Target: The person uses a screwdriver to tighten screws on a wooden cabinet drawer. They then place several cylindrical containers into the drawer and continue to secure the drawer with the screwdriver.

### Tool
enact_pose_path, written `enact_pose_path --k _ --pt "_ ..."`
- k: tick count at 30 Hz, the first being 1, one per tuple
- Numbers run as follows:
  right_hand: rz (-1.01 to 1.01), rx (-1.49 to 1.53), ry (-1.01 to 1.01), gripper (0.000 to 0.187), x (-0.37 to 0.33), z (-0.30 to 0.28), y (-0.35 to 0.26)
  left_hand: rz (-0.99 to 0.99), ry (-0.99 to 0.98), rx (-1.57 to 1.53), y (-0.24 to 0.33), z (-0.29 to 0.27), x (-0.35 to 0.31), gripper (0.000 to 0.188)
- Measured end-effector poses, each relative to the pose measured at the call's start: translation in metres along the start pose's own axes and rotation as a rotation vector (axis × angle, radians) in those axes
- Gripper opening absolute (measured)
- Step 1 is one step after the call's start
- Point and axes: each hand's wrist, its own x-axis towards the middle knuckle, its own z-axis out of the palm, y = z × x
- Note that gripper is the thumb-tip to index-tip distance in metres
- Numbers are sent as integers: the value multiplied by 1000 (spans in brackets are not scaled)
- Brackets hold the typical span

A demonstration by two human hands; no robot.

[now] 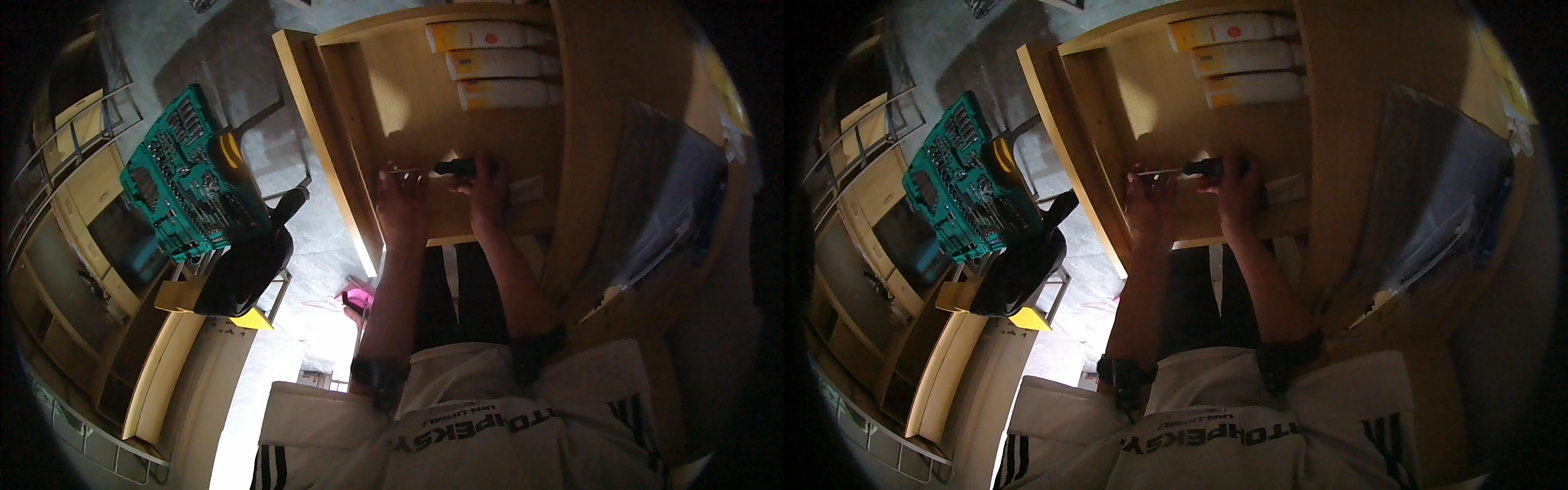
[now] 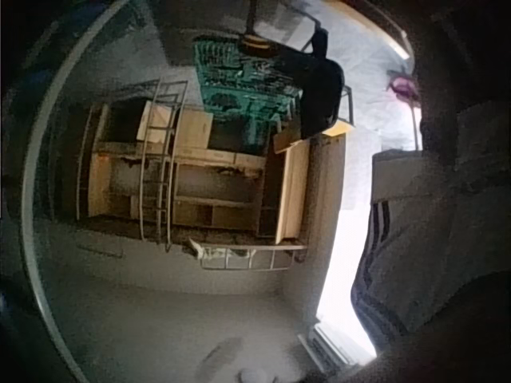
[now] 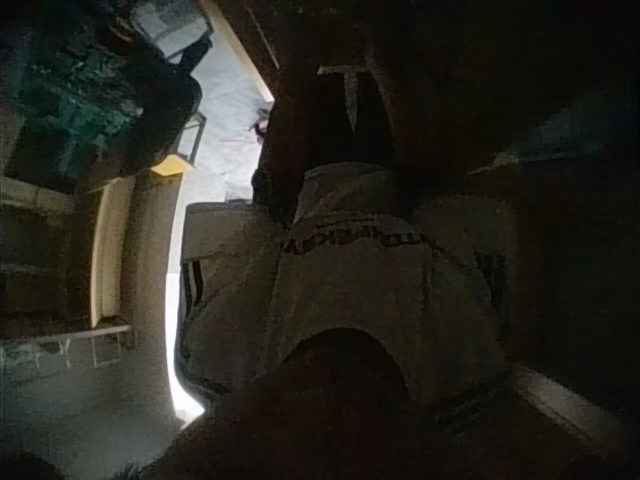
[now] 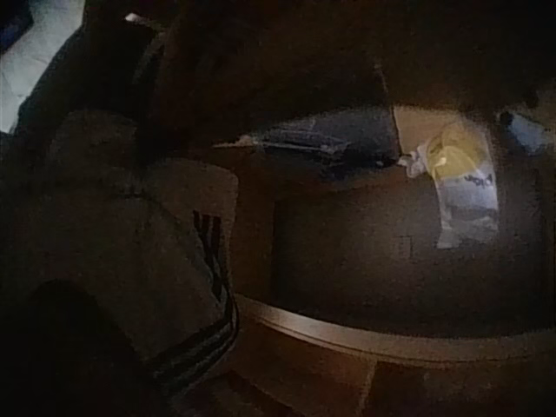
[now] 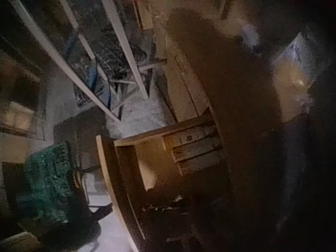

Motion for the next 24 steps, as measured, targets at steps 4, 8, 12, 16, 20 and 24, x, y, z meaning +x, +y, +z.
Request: enact_pose_path --k 4,8,12,16,20,24 --pt "77 -83 -124 35 16 -17 7 14 53 -24 -2 0 4 36" --pt "-488 -876 -279 36 45 -48 17 83 6 -11 -6 -4 10 39" --pt "-205 -1043 -357 35 65 -49 8 76 27 -81 -8 -5 14 37" --pt "185 -457 -273 35 41 -35 -26 49 -7 -129 -5 -4 13 35" --pt "-117 -432 -452 24 19 -19 -55 27 -25 -216 -2 -2 13 35" --pt "103 -643 -259 27 22 -10 -69 -350 -79 -891 -3 -14 17 36"
